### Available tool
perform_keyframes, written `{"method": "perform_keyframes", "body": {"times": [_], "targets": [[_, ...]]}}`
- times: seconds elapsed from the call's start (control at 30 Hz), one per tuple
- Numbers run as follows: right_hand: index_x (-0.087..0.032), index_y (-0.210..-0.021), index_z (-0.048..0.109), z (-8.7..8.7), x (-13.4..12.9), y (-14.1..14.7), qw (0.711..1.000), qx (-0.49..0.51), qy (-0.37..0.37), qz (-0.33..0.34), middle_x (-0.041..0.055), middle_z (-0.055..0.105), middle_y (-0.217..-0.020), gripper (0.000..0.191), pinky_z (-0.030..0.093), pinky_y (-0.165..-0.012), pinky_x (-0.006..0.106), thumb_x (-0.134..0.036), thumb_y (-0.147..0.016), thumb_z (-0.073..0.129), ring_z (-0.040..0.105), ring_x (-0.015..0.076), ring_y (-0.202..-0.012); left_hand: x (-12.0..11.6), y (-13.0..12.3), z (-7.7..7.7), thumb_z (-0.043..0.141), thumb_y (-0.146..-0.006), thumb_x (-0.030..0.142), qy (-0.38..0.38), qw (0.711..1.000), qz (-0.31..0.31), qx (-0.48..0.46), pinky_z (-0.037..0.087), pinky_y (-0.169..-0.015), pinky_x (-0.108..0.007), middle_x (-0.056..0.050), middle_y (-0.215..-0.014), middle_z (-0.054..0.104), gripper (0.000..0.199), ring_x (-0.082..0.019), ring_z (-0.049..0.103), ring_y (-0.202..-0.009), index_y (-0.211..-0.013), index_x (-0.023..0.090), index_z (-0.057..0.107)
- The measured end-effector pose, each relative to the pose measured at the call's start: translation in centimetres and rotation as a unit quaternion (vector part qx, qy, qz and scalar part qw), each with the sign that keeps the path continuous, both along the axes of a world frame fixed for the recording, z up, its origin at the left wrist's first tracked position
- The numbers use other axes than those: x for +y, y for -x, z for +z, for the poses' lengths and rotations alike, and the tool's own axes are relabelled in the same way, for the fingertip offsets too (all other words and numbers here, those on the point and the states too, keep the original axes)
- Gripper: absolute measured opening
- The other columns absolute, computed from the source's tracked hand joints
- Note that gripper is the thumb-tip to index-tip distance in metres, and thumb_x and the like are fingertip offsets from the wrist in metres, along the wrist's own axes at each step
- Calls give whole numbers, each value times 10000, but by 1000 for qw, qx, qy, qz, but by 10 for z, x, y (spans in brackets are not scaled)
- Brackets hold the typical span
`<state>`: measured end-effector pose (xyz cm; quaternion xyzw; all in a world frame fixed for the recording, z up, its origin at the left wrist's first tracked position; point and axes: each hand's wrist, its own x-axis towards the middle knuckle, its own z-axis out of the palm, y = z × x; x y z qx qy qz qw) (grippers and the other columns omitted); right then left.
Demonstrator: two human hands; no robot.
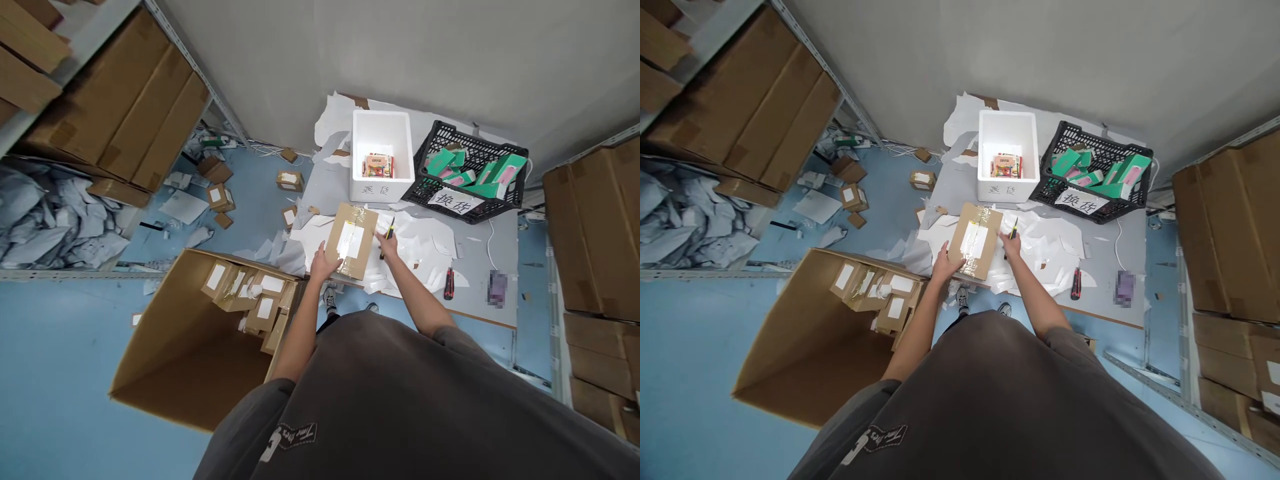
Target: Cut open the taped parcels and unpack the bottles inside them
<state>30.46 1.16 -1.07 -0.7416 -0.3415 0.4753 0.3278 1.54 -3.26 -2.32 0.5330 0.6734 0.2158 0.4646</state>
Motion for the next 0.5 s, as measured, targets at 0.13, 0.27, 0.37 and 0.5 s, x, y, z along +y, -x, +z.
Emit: {"method": "perform_keyframes", "body": {"times": [0.13, 0.27, 0.37, 0.5], "targets": [[-276, -934, 515, -4, -60, 25, 989, 119, 24, -82, 103, 796, -1166, 612, 555, -696, 303, -652, -683, 928, 725, 248, -1032, 28, 13, -7, 1042, -632, 371, 61, 982, -40, -173, 469, -1288, -445, -130, -1681, 596, 1346, -348, 599, -1507, -1782, 241, 354], [-259, -928, 537, 9, -59, 24, 985, 149, 6, -84, 130, 785, -1325, 612, 523, -636, 256, -629, -654, 941, 739, 262, -1100, 28, 1, -10, 1057, -635, 390, 60, 967, -20, -245, 513, -1265, -459, -110, -1626, 654, 1332, -344, 646, -1455, -1773, 259, 376], [-256, -964, 576, 29, -42, 7, 986, 158, -35, -46, 138, 746, -1480, 573, 512, -625, 245, -604, -691, 940, 723, 295, -1229, 17, -11, -16, 1005, -744, 506, 58, 949, 10, -308, 561, -1228, -469, -125, -1596, 679, 1254, -329, 691, -1415, -1777, 264, 337], [-255, -966, 614, 47, -27, 7, 987, 148, -62, 25, 134, 742, -1509, 439, 572, -725, 291, -549, -794, 890, 701, 329, -1329, 7, -24, -35, 832, -919, 647, 111, 928, 46, -352, 579, -1210, -479, -175, -1581, 687, 1026, -286, 725, -1390, -1741, 236, 377]]}}
